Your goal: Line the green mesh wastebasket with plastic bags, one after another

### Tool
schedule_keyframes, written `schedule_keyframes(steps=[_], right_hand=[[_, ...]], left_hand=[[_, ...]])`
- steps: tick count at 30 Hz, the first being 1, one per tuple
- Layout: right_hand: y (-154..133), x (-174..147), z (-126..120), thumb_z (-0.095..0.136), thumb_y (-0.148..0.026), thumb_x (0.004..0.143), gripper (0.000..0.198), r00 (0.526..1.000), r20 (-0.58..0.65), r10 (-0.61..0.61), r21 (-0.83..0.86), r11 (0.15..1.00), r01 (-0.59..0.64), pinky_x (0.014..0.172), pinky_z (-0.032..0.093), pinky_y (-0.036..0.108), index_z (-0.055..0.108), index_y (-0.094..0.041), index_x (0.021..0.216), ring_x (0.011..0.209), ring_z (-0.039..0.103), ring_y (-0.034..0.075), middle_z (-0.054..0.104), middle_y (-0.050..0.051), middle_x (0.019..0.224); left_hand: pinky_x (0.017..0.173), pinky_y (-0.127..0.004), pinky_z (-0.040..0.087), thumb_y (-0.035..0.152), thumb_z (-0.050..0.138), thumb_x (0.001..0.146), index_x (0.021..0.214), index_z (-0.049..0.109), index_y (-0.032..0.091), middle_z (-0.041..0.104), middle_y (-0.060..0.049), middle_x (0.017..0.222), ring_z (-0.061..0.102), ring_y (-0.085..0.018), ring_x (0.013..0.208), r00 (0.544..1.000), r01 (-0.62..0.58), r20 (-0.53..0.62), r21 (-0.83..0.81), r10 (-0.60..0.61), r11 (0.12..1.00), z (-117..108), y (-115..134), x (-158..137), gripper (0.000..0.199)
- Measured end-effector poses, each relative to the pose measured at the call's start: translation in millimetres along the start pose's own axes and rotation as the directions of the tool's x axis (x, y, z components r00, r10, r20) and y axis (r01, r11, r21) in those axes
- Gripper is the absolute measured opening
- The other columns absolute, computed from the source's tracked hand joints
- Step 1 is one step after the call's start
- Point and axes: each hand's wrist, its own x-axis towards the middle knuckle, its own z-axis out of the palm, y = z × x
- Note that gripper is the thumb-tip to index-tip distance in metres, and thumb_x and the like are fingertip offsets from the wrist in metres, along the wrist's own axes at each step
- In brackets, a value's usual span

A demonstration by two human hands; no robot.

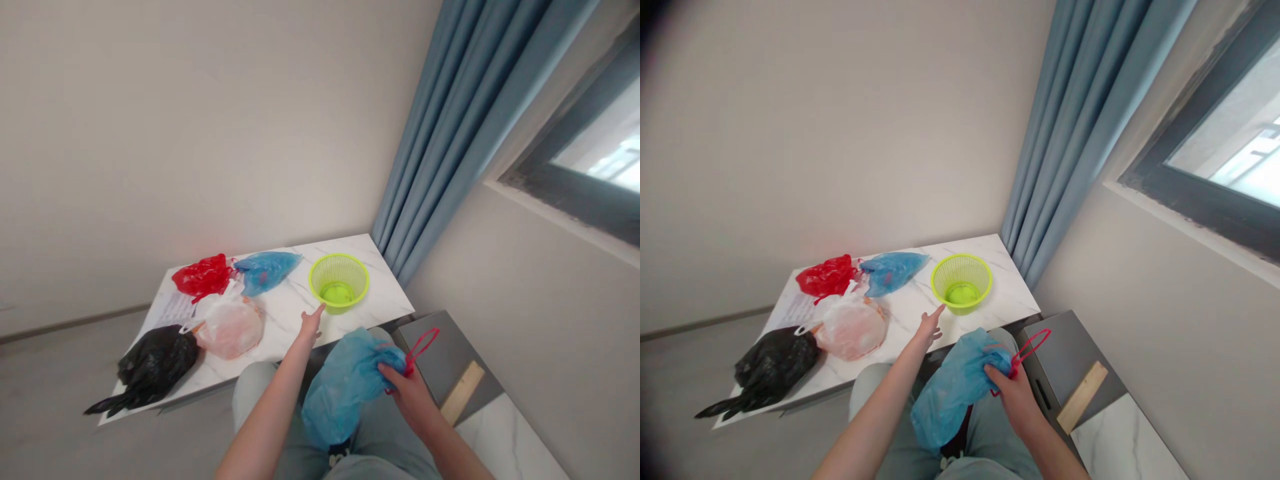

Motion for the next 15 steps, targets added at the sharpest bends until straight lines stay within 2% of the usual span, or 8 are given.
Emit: schedule_keyframes(steps=[3,5,7,10,13,15], right_hand=[[-18,4,-1,0.082,-0.038,0.071,0.041,0.99,0.034,-0.139,-0.217,0.966,0.143,0.071,0.054,0.032,0.069,-0.02,0.106,0.079,0.065,0.02,0.071,0.005,0.093],[-27,6,0,0.078,-0.038,0.076,0.035,0.964,0.087,-0.25,-0.369,0.891,0.264,0.072,0.054,0.032,0.071,-0.02,0.106,0.081,0.064,0.02,0.07,0.005,0.095],[-34,7,1,0.074,-0.036,0.081,0.031,0.926,0.148,-0.349,-0.473,0.797,0.376,0.08,0.054,0.033,0.071,-0.021,0.107,0.089,0.064,0.021,0.069,0.006,0.102],[-38,13,-1,0.068,-0.033,0.086,0.03,0.883,0.221,-0.415,-0.551,0.694,0.464,0.084,0.056,0.034,0.069,-0.023,0.114,0.095,0.065,0.022,0.069,0.007,0.108],[-41,18,-6,0.064,-0.028,0.089,0.036,0.817,0.325,-0.476,-0.594,0.57,0.568,0.095,0.054,0.041,0.065,-0.024,0.124,0.109,0.064,0.025,0.066,0.01,0.12],[-45,19,-9,0.064,-0.024,0.089,0.042,0.743,0.415,-0.526,-0.613,0.442,0.655,0.108,0.045,0.05,0.062,-0.026,0.13,0.123,0.058,0.029,0.063,0.011,0.129]], left_hand=[[0.077,-0.038,0.057,0.06,0.064,0.077,0.147,0.027,0.017,0.041,-0.026,0.143,0.061,-0.034,0.115,0.991,0.125,0.053,-0.058,-0.122,0.99,14,-9,17,0.09],[0.074,-0.037,0.058,0.061,0.059,0.079,0.147,0.029,0.02,0.04,-0.024,0.144,0.063,-0.032,0.111,0.988,0.146,0.073,-0.088,-0.14,0.985,19,-15,22,0.084],[0.075,-0.037,0.058,0.065,0.052,0.082,0.149,0.025,0.026,0.035,-0.021,0.15,0.061,-0.033,0.117,0.99,0.122,0.079,-0.114,-0.114,0.986,22,-15,26,0.083],[0.08,-0.036,0.057,0.071,0.044,0.084,0.154,0.01,0.033,0.023,-0.015,0.16,0.049,-0.034,0.131,0.997,0.035,0.076,-0.146,-0.024,0.989,25,-4,34,0.087],[0.082,-0.036,0.057,0.064,0.057,0.08,0.156,0.0,0.031,0.02,-0.017,0.162,0.044,-0.036,0.136,0.996,-0.018,0.085,-0.142,0.031,0.99,32,15,48,0.1],[0.079,-0.037,0.058,0.049,0.068,0.078,0.155,0.007,0.025,0.029,-0.022,0.157,0.05,-0.036,0.13,0.993,-0.025,0.114,-0.127,0.04,0.992,38,25,56,0.101]])
